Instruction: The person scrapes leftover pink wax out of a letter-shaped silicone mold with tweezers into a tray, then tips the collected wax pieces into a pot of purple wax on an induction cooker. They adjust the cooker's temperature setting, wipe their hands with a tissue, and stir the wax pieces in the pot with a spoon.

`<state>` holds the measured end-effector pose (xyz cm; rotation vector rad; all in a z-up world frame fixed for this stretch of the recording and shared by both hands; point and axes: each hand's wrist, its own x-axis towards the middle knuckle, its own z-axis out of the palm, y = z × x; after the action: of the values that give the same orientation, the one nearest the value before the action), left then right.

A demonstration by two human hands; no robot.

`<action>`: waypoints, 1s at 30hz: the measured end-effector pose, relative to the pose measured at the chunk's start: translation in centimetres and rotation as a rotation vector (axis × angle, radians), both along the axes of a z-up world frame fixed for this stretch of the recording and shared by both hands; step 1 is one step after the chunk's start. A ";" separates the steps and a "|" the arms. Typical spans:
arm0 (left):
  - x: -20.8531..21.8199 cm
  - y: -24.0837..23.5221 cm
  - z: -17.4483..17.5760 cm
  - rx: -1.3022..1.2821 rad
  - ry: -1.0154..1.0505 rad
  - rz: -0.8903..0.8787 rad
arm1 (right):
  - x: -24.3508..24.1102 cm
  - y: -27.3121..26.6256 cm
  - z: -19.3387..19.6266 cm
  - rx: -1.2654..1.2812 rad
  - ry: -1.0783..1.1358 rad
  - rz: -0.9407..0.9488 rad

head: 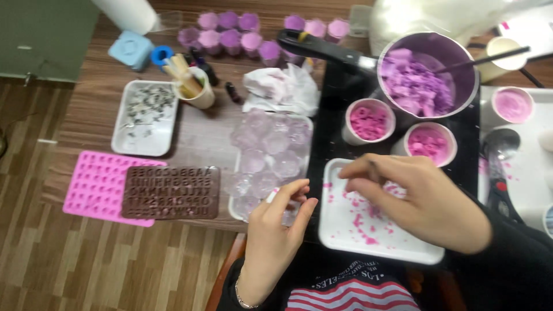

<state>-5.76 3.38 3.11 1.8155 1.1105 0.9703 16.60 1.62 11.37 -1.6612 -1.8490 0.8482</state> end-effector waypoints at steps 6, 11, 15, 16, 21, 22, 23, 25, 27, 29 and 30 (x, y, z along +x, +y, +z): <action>3.8 -0.1 -1.5 -0.269 0.238 -0.045 | 6.1 -4.5 -3.7 -0.126 0.144 -0.217; 4.8 0.0 -3.8 -0.146 0.332 0.019 | 8.5 -8.0 -8.3 -0.130 0.320 -0.289; 5.2 0.0 -4.5 -0.136 0.357 0.029 | 8.9 -9.5 -10.7 -0.012 0.395 -0.262; 5.3 0.1 -4.5 -0.136 0.360 0.029 | 9.0 -9.7 -11.1 -0.012 0.398 -0.262; 5.0 0.6 -4.6 -0.225 0.301 -0.020 | 9.6 -10.9 -11.2 0.062 0.416 -0.357; 4.8 0.8 -4.0 -0.223 0.301 -0.023 | 9.7 -11.0 -11.0 0.064 0.417 -0.360; 4.6 1.0 -3.4 -0.305 0.290 -0.024 | 9.8 -11.2 -10.8 0.116 0.385 -0.381; 3.8 1.2 -3.2 -0.388 0.279 -0.023 | 9.6 -11.5 -10.3 0.167 0.354 -0.400; 2.7 1.1 -3.9 -0.336 0.131 -0.049 | 9.3 -11.7 -9.7 0.290 0.225 -0.455; 2.2 1.3 -3.2 -0.384 0.202 -0.038 | 8.9 -11.7 -9.5 0.313 0.252 -0.505; 1.9 1.4 -2.8 -0.434 0.272 -0.030 | 8.8 -11.8 -9.4 0.336 0.277 -0.557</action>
<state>-3.82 4.75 0.34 1.6241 1.3348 0.4246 25.37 -10.13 2.02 -1.6206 -1.1736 0.4663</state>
